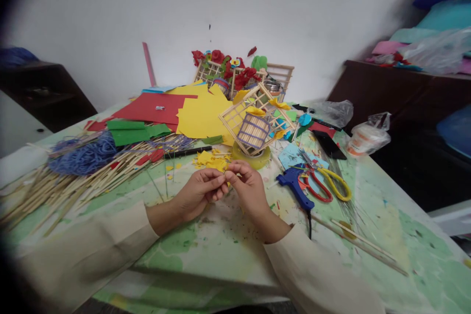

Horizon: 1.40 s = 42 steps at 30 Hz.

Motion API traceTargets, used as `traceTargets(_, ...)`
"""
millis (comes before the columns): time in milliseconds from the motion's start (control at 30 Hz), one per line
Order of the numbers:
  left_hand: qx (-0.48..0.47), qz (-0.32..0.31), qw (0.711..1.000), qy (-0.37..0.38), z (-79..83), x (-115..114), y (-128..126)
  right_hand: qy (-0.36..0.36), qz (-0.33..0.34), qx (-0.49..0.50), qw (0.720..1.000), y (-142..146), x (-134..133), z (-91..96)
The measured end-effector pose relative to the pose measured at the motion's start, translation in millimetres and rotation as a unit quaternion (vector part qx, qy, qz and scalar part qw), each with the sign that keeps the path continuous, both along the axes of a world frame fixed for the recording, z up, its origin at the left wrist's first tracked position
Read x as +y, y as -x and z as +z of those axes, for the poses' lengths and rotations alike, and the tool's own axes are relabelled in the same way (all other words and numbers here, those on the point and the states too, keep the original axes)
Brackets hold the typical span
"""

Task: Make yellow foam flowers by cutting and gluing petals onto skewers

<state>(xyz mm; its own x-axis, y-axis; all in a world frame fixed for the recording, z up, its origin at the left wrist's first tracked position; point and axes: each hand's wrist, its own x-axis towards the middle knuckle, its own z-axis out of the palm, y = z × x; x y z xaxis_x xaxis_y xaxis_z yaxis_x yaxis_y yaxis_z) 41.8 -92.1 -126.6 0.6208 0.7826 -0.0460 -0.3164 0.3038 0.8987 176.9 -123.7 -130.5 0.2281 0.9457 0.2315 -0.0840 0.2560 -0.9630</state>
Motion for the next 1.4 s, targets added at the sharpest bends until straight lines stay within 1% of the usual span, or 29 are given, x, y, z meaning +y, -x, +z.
traceTargets(67, -0.024, 0.039, 0.999, -0.015, -0.7, 2, 0, 0.007, 0.007, -0.007, 1.000, 1, 0, -0.7)
traceTargets(133, -0.038, 0.075, 0.996, -0.034, -0.9, 4, -1, 0.014, 0.033, -0.015, 0.999, 2, 0, -2.0)
traceTargets(300, -0.013, 0.135, 0.989, -0.066, -0.8, 7, -1, 0.012, 0.088, -0.027, 0.996, 5, 1, -3.6)
traceTargets(400, 0.000, 0.160, 0.984, -0.072, -1.1, 8, 0, 0.018, 0.150, -0.045, 0.988, 9, 0, -2.5)
traceTargets(467, 0.002, 0.151, 0.986, -0.068, -1.4, 8, 0, 0.025, 0.175, -0.055, 0.983, 11, -1, -2.0)
traceTargets(567, 0.001, 0.133, 0.990, -0.050, -1.9, 8, -1, 0.026, 0.157, -0.059, 0.986, 13, -2, -1.7)
traceTargets(633, 0.001, 0.142, 0.989, -0.047, -1.5, 10, -1, 0.029, 0.143, -0.067, 0.987, 13, -3, -1.7)
traceTargets(700, -0.007, 0.160, 0.985, -0.060, -0.3, 12, -1, 0.035, 0.139, -0.076, 0.987, 12, -3, -2.0)
traceTargets(833, -0.015, 0.154, 0.984, -0.084, 3.2, 15, -1, 0.046, 0.153, -0.072, 0.985, 12, -4, -3.8)
traceTargets(967, -0.013, 0.138, 0.988, -0.071, 5.1, 16, 0, 0.044, 0.166, -0.074, 0.982, 12, -4, -4.7)
traceTargets(1233, -0.047, 0.133, 0.989, -0.036, 7.9, 17, 0, 0.053, 0.167, -0.070, 0.982, 12, -5, -2.4)
traceTargets(1333, -0.055, 0.124, 0.990, -0.034, 8.3, 17, 0, 0.052, 0.166, -0.078, 0.982, 12, -5, -3.1)
traceTargets(1400, -0.062, 0.129, 0.989, -0.040, 7.5, 18, 0, 0.056, 0.169, -0.081, 0.981, 12, -5, -4.2)
